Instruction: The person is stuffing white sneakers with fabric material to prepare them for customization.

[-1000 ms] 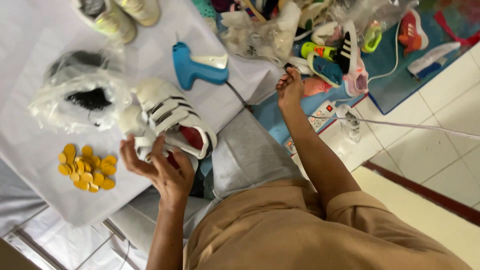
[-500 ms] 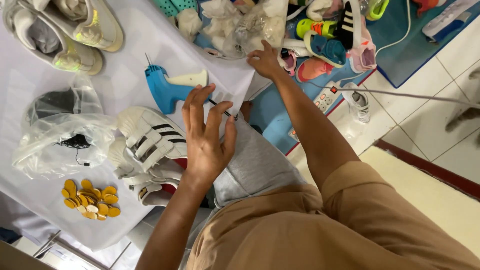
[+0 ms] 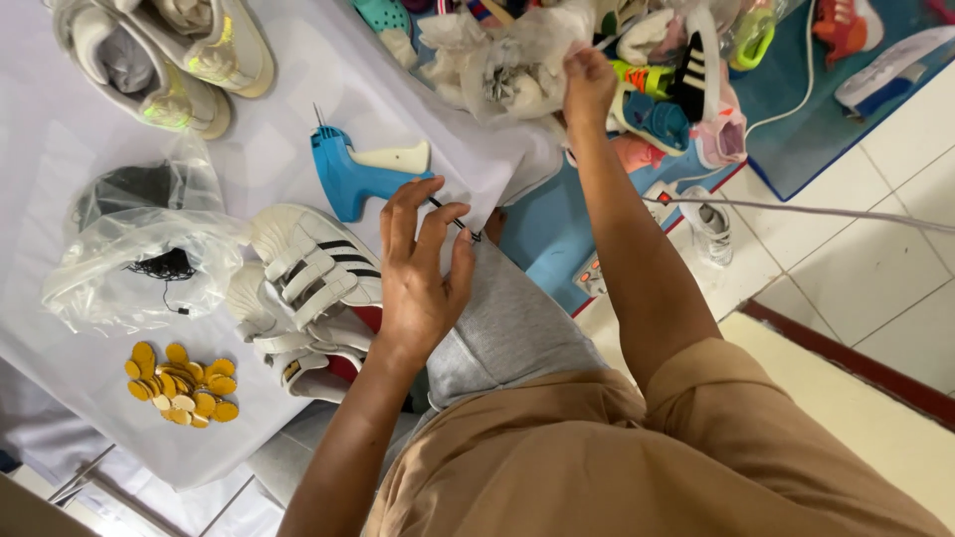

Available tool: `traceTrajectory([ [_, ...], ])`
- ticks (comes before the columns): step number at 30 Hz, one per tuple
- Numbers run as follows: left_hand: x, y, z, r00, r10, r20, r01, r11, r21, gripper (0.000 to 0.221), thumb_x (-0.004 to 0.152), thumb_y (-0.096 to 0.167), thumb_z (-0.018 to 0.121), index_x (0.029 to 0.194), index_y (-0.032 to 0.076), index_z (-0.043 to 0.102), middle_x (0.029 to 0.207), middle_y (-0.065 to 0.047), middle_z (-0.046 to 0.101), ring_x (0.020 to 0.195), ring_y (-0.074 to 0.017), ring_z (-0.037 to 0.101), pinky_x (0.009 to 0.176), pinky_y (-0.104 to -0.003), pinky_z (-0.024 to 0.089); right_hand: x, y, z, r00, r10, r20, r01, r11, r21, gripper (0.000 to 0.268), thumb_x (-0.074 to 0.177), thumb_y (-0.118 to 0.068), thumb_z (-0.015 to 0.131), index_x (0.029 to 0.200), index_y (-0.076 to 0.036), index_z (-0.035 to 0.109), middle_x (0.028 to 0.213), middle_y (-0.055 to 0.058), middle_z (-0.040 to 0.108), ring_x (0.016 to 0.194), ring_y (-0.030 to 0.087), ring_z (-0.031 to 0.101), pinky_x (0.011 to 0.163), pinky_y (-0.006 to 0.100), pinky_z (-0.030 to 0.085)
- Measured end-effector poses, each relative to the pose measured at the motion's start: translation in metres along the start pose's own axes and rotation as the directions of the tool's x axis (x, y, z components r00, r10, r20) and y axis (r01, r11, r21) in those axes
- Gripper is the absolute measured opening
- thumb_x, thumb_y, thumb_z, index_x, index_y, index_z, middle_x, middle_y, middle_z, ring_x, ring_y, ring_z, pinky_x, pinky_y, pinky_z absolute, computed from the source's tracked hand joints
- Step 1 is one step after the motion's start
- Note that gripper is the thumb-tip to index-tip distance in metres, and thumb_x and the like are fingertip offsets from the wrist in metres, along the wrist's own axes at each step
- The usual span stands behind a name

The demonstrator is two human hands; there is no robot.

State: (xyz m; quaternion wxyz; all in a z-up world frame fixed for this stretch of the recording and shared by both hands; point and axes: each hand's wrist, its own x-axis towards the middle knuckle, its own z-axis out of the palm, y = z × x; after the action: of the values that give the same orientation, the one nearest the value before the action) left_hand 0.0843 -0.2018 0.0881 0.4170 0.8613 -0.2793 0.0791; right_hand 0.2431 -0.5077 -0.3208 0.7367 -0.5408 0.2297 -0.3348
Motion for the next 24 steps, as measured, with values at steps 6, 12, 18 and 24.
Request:
traceTrajectory([
  [6, -0.001, 0.018, -0.005, 0.996, 0.032, -0.082, -0.036, 0.998, -0.047, 0.013, 0.101, 0.002, 0.057, 0.113, 0.000, 0.063, 0.133, -0.019, 0.050, 0.124, -0.0382, 0.054, 0.103, -0.056, 0.049, -0.001, -0.182, 0.033, 0.945, -0.326, 0.024, 0.325, 0.945, 0.042, 0.016, 0.088, 0.005, 0.075, 0.104, 0.001, 0.076, 0.107, 0.019, 0.077, 0.103, 0.027, 0.073, 0.090, 0.038, 0.061],
  [12, -0.011, 0.039, -0.020, 0.977, 0.077, -0.201, -0.090, 0.994, -0.059, 0.018, 0.100, -0.003, 0.056, 0.111, 0.007, 0.066, 0.131, -0.018, 0.050, 0.125, -0.0380, 0.054, 0.101, -0.056, 0.048, -0.094, -0.357, 0.055, 0.906, -0.367, 0.210, 0.355, 0.930, 0.092, 0.031, 0.086, 0.017, 0.060, 0.110, 0.001, 0.074, 0.094, 0.013, 0.073, 0.081, 0.017, 0.065, 0.075, 0.027, 0.056],
  [18, -0.026, 0.053, -0.024, 0.958, 0.109, -0.266, -0.131, 0.989, -0.067, 0.014, 0.101, 0.004, 0.066, 0.110, 0.013, 0.071, 0.136, -0.019, 0.046, 0.130, -0.0426, 0.049, 0.106, -0.055, 0.046, -0.171, -0.441, 0.072, 0.783, -0.459, 0.420, 0.475, 0.877, 0.072, 0.031, 0.090, 0.013, 0.054, 0.113, 0.002, 0.071, 0.097, 0.010, 0.069, 0.082, 0.015, 0.060, 0.073, 0.025, 0.051],
  [24, -0.060, 0.063, -0.028, 0.985, -0.141, -0.101, 0.163, 0.951, 0.263, 0.060, 0.076, 0.015, 0.089, 0.130, 0.019, 0.065, 0.150, -0.022, 0.033, 0.145, -0.0534, 0.026, 0.108, -0.075, 0.034, -0.207, -0.433, 0.077, 0.733, -0.405, 0.547, 0.443, 0.894, 0.067, 0.035, 0.076, 0.013, 0.052, 0.103, 0.015, 0.074, 0.072, 0.015, 0.052, 0.069, 0.020, 0.057, 0.067, 0.030, 0.050],
])
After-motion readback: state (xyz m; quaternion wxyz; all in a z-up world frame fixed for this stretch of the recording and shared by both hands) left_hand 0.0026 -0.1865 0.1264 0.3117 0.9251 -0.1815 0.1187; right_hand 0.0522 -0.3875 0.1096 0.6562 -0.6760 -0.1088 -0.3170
